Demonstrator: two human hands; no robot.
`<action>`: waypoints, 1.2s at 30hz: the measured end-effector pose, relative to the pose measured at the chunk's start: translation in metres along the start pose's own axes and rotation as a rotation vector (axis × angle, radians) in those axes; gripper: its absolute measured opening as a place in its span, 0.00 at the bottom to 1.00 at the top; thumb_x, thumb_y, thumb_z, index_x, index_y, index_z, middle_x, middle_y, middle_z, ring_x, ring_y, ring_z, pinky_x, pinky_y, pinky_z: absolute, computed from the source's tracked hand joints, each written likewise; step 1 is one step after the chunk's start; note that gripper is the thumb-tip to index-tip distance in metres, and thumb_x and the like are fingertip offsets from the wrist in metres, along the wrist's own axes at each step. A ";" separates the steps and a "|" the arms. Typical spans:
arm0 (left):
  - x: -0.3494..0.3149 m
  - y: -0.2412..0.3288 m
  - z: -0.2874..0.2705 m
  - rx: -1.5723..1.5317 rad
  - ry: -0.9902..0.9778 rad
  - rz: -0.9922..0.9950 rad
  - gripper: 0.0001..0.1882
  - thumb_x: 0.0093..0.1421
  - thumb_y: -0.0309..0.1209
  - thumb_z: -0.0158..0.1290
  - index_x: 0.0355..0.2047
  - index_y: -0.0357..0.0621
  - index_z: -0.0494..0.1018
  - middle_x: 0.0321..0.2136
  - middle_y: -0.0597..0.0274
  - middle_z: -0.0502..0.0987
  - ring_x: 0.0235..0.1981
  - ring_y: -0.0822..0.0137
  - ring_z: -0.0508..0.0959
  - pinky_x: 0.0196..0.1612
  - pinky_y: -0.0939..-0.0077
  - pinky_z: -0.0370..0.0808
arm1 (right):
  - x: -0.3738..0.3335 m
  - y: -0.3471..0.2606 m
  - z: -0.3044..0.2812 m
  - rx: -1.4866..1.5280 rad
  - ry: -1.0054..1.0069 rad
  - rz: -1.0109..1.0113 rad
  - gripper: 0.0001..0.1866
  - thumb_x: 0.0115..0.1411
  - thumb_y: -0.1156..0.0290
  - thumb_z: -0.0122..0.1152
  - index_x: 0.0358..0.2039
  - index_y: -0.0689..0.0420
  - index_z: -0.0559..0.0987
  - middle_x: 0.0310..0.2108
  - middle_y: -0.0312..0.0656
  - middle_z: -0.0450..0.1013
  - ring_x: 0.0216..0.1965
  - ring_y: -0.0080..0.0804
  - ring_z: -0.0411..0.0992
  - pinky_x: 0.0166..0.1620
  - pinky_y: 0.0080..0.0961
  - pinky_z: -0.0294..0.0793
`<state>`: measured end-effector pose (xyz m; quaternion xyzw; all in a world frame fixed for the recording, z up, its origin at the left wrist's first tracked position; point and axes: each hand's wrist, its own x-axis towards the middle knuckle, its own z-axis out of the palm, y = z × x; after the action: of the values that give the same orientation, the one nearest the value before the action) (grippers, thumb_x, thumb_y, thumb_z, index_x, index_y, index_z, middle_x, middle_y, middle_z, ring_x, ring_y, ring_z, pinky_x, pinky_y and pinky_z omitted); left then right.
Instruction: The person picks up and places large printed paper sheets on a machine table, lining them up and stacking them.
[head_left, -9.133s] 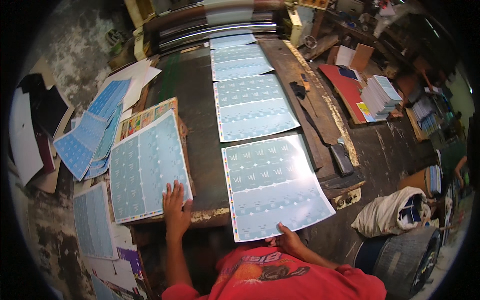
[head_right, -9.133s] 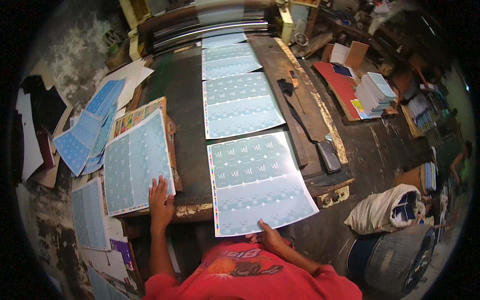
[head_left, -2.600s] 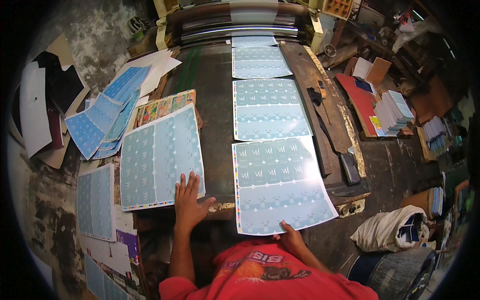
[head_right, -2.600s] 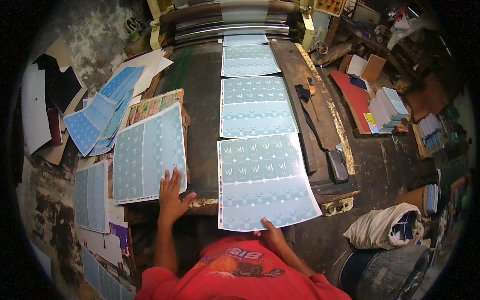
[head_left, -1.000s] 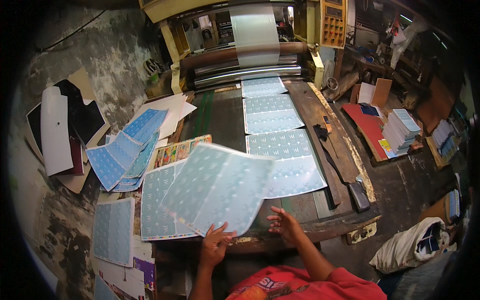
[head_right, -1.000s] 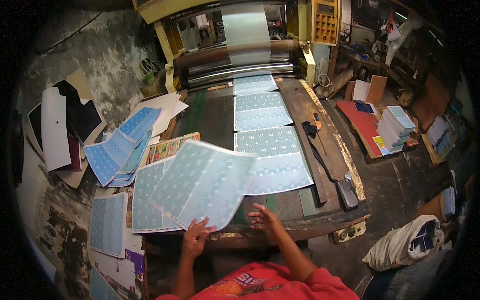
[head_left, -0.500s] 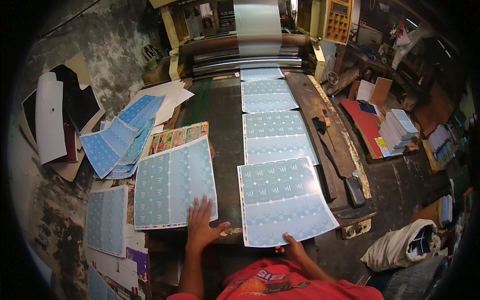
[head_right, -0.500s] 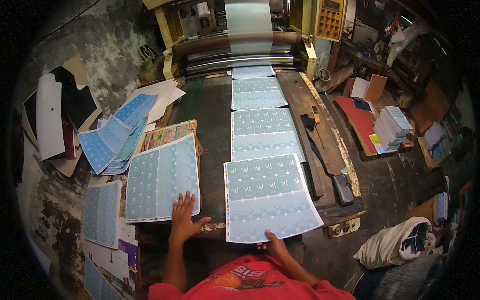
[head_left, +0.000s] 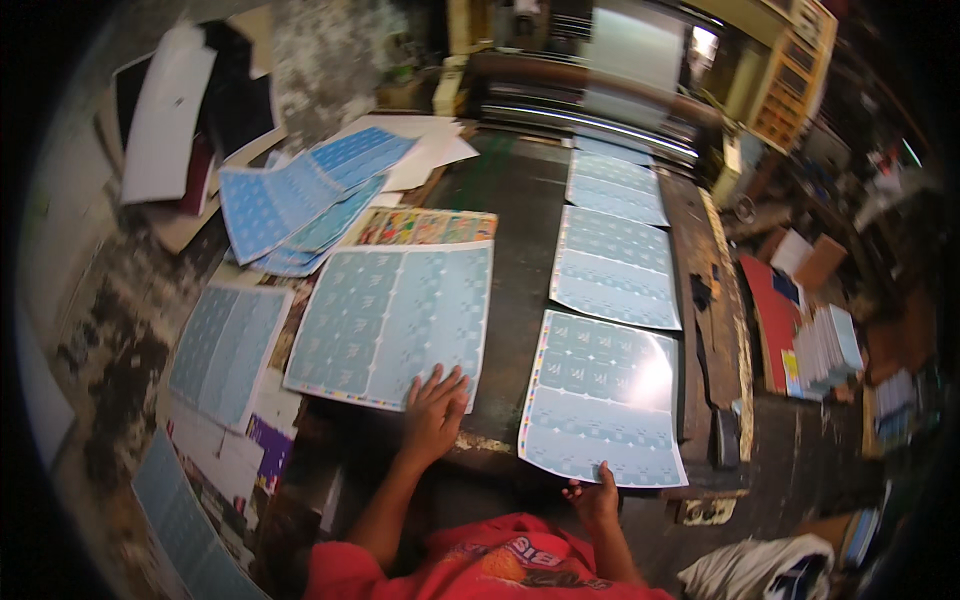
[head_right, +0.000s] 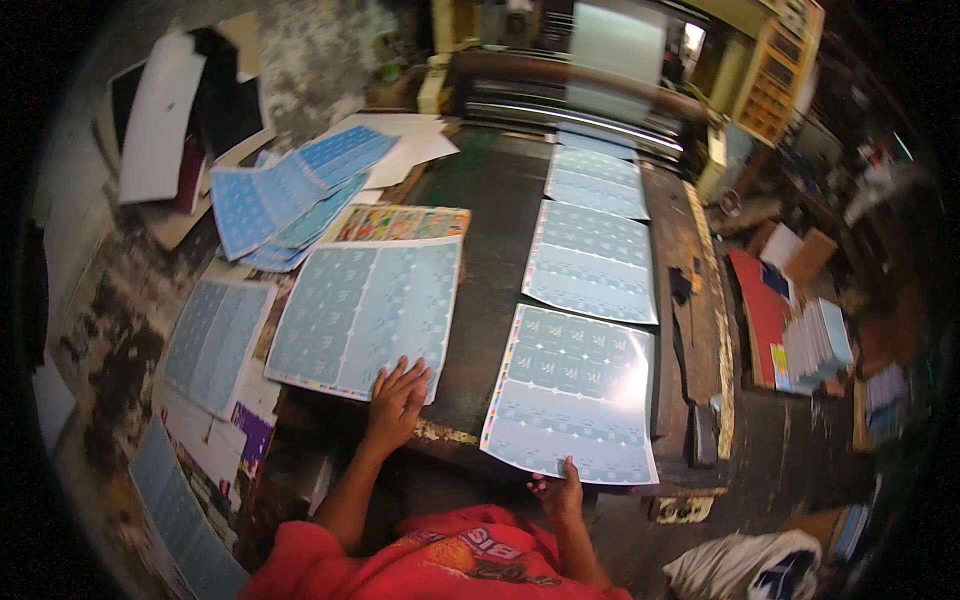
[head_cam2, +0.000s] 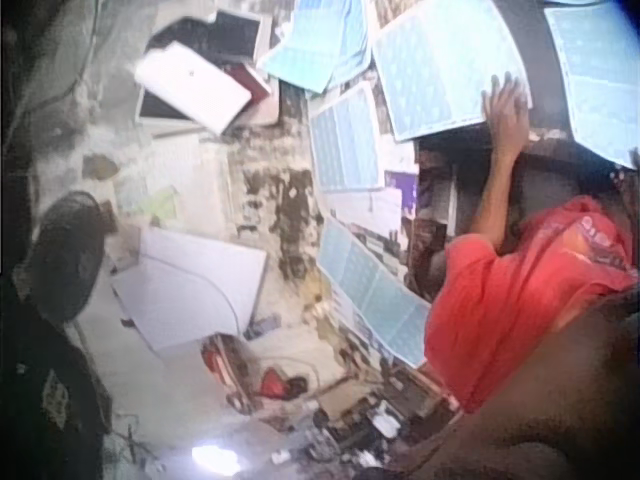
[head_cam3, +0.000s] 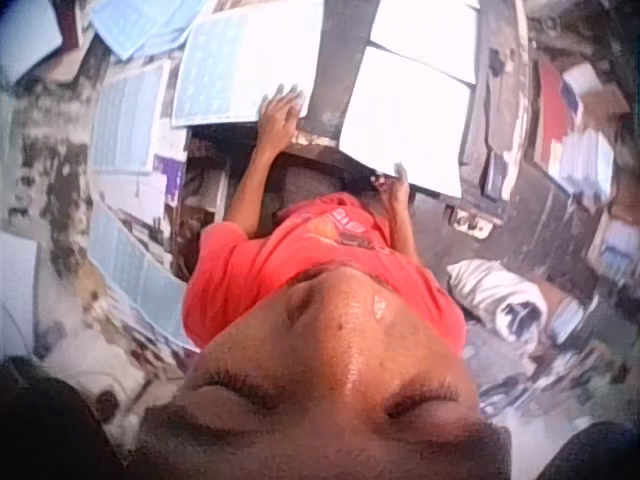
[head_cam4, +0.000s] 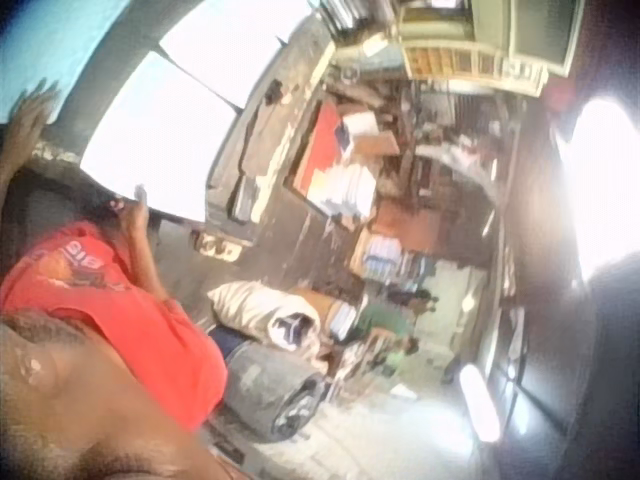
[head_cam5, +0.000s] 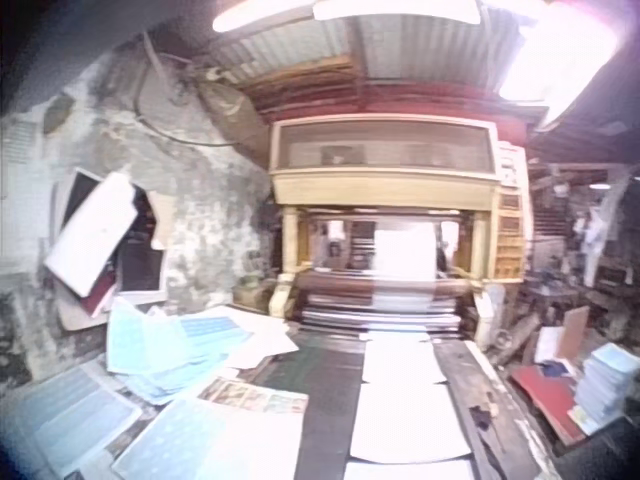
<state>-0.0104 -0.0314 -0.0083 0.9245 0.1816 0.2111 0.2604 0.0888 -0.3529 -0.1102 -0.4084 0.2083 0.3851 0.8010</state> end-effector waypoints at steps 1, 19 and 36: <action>0.000 0.001 0.002 -0.016 0.033 -0.039 0.24 0.68 0.44 0.43 0.59 0.47 0.68 0.59 0.59 0.70 0.66 0.55 0.61 0.67 0.47 0.47 | 0.003 -0.003 0.003 0.004 0.023 -0.010 0.30 0.65 0.42 0.45 0.46 0.60 0.69 0.24 0.45 0.70 0.23 0.32 0.66 0.39 0.42 0.74; 0.011 -0.005 -0.004 -1.163 0.504 -0.571 0.20 0.69 0.44 0.45 0.39 0.43 0.80 0.32 0.60 0.82 0.36 0.59 0.78 0.63 0.59 0.57 | 0.005 -0.012 0.031 -0.033 0.010 -0.190 0.25 0.63 0.48 0.51 0.55 0.48 0.70 0.42 0.38 0.75 0.30 0.28 0.72 0.36 0.33 0.75; -0.023 0.073 -0.008 -0.259 -0.272 0.346 0.16 0.61 0.45 0.55 0.43 0.51 0.79 0.51 0.63 0.76 0.63 0.57 0.65 0.66 0.39 0.48 | -0.004 -0.016 0.027 -0.119 -0.297 -0.068 0.20 0.62 0.57 0.57 0.47 0.58 0.71 0.28 0.41 0.74 0.27 0.31 0.72 0.38 0.37 0.75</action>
<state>-0.0170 -0.0966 0.0316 0.9207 -0.0444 0.1476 0.3586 0.0998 -0.3388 -0.0838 -0.4004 0.0507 0.4257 0.8099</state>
